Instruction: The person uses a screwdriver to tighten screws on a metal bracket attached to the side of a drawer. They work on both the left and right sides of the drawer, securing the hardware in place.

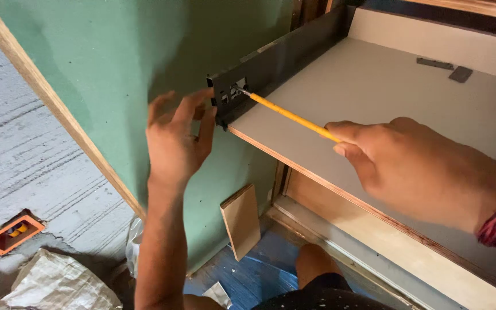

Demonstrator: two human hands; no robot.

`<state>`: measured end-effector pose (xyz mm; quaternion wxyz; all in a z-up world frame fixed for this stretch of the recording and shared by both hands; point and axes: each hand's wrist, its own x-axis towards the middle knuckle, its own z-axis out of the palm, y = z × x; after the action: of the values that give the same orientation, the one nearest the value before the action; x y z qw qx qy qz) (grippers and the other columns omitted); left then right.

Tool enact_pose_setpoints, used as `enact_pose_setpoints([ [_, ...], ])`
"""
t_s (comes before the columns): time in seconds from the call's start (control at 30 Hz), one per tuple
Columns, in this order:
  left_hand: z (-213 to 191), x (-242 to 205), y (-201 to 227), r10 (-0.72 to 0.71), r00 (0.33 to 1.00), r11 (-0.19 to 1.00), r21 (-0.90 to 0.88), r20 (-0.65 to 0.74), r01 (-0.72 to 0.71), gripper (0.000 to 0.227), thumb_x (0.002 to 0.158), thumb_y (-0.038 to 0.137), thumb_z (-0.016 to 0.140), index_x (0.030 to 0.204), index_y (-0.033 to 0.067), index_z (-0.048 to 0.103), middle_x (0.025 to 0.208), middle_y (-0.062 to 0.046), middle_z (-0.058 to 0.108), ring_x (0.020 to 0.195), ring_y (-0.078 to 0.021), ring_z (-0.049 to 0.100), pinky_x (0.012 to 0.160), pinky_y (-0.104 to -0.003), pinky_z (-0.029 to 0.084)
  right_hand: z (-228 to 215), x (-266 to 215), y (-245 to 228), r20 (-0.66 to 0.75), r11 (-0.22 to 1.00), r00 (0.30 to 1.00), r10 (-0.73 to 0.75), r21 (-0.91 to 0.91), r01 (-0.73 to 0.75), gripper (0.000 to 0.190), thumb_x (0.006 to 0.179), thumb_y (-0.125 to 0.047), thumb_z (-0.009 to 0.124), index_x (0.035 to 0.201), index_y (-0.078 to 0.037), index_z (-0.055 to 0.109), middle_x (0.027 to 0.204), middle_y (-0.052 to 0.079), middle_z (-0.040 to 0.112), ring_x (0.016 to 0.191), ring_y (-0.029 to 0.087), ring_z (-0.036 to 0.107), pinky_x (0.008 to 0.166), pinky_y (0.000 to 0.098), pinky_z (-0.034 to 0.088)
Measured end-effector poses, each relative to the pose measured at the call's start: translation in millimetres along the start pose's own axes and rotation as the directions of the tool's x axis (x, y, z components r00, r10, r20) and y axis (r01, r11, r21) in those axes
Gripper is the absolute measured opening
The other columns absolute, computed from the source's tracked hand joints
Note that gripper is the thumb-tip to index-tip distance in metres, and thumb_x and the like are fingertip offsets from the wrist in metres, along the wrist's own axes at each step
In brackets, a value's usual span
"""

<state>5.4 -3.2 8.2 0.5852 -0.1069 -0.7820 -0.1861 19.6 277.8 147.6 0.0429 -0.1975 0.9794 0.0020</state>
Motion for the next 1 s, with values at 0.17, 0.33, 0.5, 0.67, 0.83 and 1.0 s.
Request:
enact_pose_setpoints([
  [0.17, -14.0, 16.8, -3.2, 0.109, 0.991, 0.977, 0.175, 0.081, -0.121, 0.014, 0.101, 0.011, 0.078, 0.112, 0.0136, 0.070, 0.083, 0.001, 0.074, 0.073, -0.0175, 0.069, 0.108, -0.043, 0.044, -8.7, -3.2, -10.3, 0.102, 0.990, 0.991, 0.091, -0.113, -0.079, 0.040, 0.108, -0.030, 0.045, 0.146, -0.029, 0.055, 0.054, 0.014, 0.061, 0.046, 0.026, 0.059, 0.054, 0.0409, 0.049],
  [0.33, -17.5, 27.4, -4.6, 0.174, 0.979, 0.943, 0.268, 0.108, -0.197, 0.008, 0.101, 0.011, 0.078, 0.100, 0.0151, 0.071, 0.077, 0.002, 0.070, 0.067, -0.0164, 0.063, 0.111, -0.042, 0.041, -12.0, -2.8, -7.5, 0.094, 0.994, 0.993, 0.068, -0.096, -0.059, 0.042, 0.107, -0.031, 0.044, 0.148, -0.030, 0.055, 0.051, 0.013, 0.060, 0.045, 0.026, 0.058, 0.052, 0.0397, 0.048],
  [0.5, -18.5, 32.7, -3.5, 0.257, 0.957, 0.894, 0.342, 0.134, -0.289, 0.014, 0.103, 0.009, 0.076, 0.093, 0.0159, 0.069, 0.077, 0.004, 0.069, 0.068, -0.0150, 0.062, 0.117, -0.044, 0.038, -18.2, -4.7, -11.4, 0.108, 0.994, 0.990, 0.091, -0.063, -0.084, 0.041, 0.108, -0.031, 0.042, 0.146, -0.033, 0.058, 0.051, 0.014, 0.058, 0.044, 0.026, 0.055, 0.051, 0.0400, 0.047],
  [0.67, -18.2, 30.0, -3.5, 0.303, 0.938, 0.855, 0.387, 0.171, -0.346, 0.010, 0.104, 0.009, 0.073, 0.097, 0.0133, 0.067, 0.080, 0.003, 0.068, 0.078, -0.0164, 0.065, 0.120, -0.048, 0.035, -11.0, -2.7, -7.1, 0.093, 0.984, 0.994, 0.063, -0.171, -0.046, 0.039, 0.108, -0.032, 0.042, 0.146, -0.030, 0.053, 0.056, 0.013, 0.062, 0.050, 0.027, 0.062, 0.053, 0.0413, 0.050],
  [0.83, -19.8, 17.9, -4.6, 0.290, 0.941, 0.870, 0.362, 0.174, -0.335, 0.015, 0.103, 0.012, 0.075, 0.116, 0.0100, 0.069, 0.087, 0.003, 0.070, 0.088, -0.0154, 0.068, 0.120, -0.051, 0.032, -3.5, -4.5, -11.1, 0.045, 0.954, 0.997, 0.069, -0.294, -0.053, 0.040, 0.108, -0.031, 0.041, 0.146, -0.031, 0.052, 0.061, 0.010, 0.068, 0.054, 0.026, 0.070, 0.053, 0.0400, 0.054],
  [1.0, -22.3, 12.4, -9.7, 0.299, 0.938, 0.872, 0.348, 0.177, -0.344, 0.032, 0.101, 0.018, 0.078, 0.129, 0.0078, 0.069, 0.095, 0.003, 0.073, 0.102, -0.0147, 0.067, 0.120, -0.057, 0.029, 3.7, -1.2, -13.8, 0.097, 0.941, 0.983, 0.156, -0.319, -0.118, 0.047, 0.109, -0.028, 0.039, 0.156, -0.028, 0.039, 0.061, 0.010, 0.070, 0.053, 0.025, 0.072, 0.051, 0.0364, 0.057],
])
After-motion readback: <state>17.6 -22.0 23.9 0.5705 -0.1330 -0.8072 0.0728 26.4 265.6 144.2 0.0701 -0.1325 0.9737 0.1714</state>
